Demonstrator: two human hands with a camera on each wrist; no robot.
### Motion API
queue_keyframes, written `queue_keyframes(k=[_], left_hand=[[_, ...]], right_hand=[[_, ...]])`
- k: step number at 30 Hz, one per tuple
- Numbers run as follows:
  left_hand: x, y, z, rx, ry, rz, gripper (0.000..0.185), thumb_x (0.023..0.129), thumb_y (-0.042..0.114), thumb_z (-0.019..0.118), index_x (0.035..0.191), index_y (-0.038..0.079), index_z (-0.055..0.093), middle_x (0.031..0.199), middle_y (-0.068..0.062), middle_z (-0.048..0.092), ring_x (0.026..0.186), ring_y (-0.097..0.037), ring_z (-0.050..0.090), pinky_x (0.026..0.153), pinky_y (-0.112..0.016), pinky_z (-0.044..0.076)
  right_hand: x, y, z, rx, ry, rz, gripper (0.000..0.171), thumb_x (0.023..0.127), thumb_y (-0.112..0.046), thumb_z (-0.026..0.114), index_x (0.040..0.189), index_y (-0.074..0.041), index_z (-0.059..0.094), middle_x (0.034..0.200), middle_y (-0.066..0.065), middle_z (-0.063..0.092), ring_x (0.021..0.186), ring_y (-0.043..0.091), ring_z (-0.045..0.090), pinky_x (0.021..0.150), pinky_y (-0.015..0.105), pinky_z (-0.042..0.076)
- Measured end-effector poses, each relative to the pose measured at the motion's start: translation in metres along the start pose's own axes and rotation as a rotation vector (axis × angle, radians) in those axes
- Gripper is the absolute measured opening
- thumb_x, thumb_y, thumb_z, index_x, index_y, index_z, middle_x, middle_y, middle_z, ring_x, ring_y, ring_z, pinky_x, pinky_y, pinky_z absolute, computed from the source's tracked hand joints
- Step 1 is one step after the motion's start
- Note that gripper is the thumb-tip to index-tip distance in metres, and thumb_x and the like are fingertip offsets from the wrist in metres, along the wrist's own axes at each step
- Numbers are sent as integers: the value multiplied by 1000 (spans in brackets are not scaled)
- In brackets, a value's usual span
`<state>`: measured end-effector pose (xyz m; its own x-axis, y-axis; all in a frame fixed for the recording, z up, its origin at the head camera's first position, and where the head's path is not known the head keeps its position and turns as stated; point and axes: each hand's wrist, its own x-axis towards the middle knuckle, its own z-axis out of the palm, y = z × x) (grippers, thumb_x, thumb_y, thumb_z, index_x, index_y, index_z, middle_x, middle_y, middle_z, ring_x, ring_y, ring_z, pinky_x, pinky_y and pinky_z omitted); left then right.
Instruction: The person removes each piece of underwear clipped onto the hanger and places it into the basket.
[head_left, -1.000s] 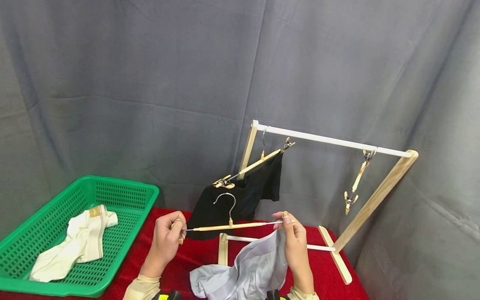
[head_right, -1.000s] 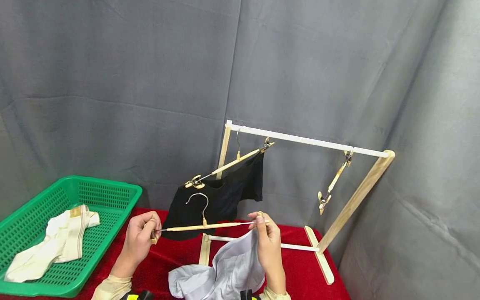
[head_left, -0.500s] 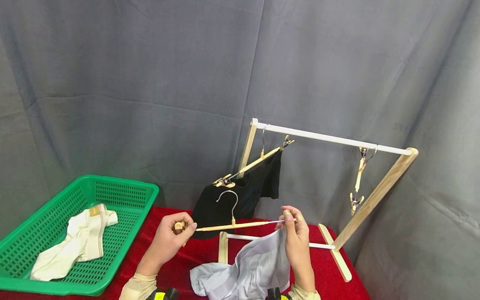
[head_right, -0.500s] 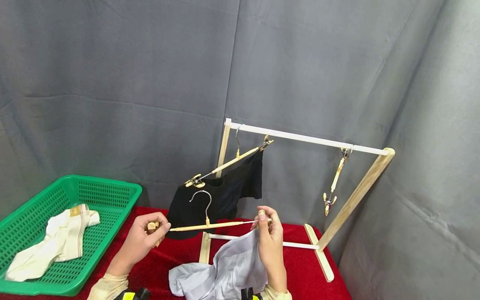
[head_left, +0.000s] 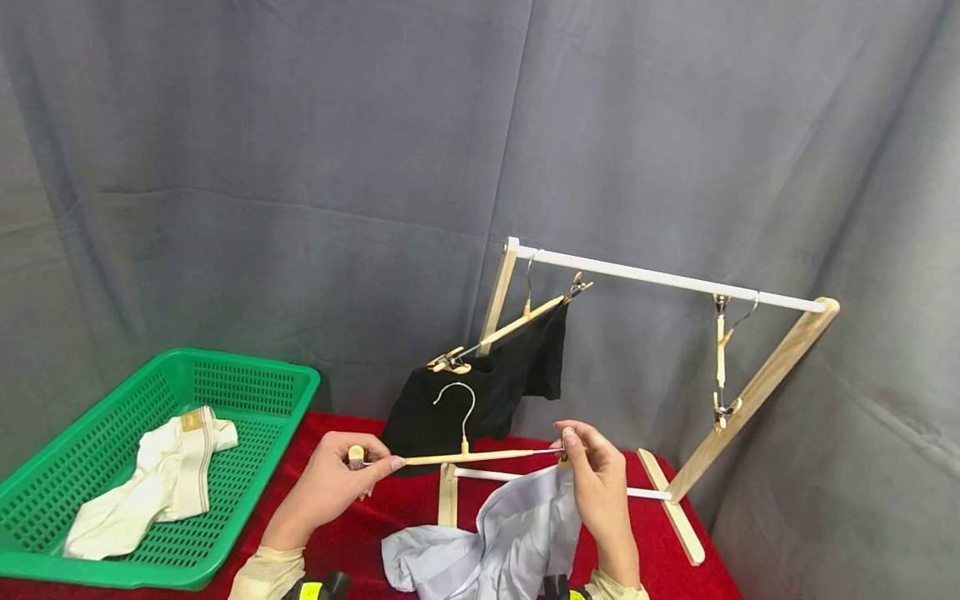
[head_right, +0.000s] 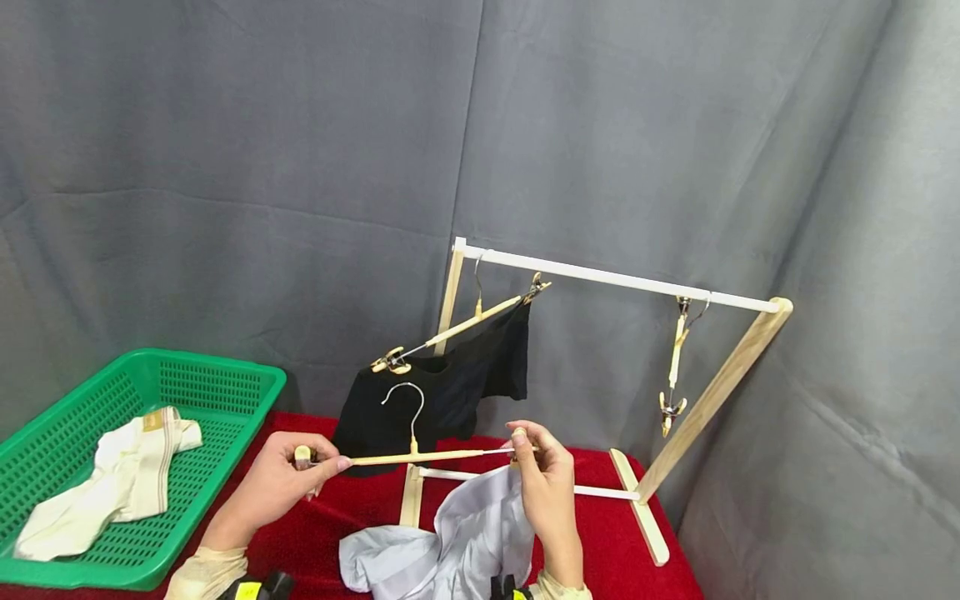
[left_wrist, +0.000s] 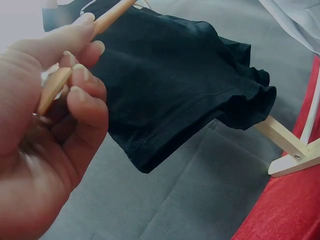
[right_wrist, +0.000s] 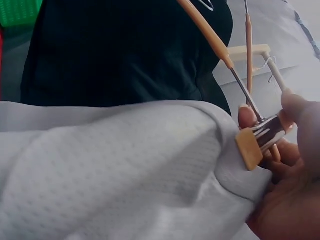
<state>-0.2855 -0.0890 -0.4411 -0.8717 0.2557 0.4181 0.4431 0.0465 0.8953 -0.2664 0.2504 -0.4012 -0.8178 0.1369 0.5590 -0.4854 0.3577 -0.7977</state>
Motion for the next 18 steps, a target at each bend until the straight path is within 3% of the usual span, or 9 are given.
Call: queue_keyframes(k=[6,13,18], left_hand=[[2,1,1,2,-2,-36,10,87,15,80,88,6,74,63,-4,57,51,-9,52,48,-30,51],[0,0,3,45,71,45,6,86,13,81,86,12,76,61,-3,60,50,-11,54,43,-29,48],[1,1,6,72,92,83,9,86,11,82,85,17,76,61,0,59,49,-11,52,43,-29,45]], right_hand=[[0,1,-7,-37,-21,-6,14,98,-5,65,110,-2,73,91,3,72,81,9,68,74,20,57],[-1,1,-15,-44,-79,-1,22,96,-4,67,118,1,71,102,20,73,88,6,70,81,19,57],[-4,1,-23,-61,-138,8,30,97,-6,67,127,-1,67,109,19,72,96,16,71,86,18,55]])
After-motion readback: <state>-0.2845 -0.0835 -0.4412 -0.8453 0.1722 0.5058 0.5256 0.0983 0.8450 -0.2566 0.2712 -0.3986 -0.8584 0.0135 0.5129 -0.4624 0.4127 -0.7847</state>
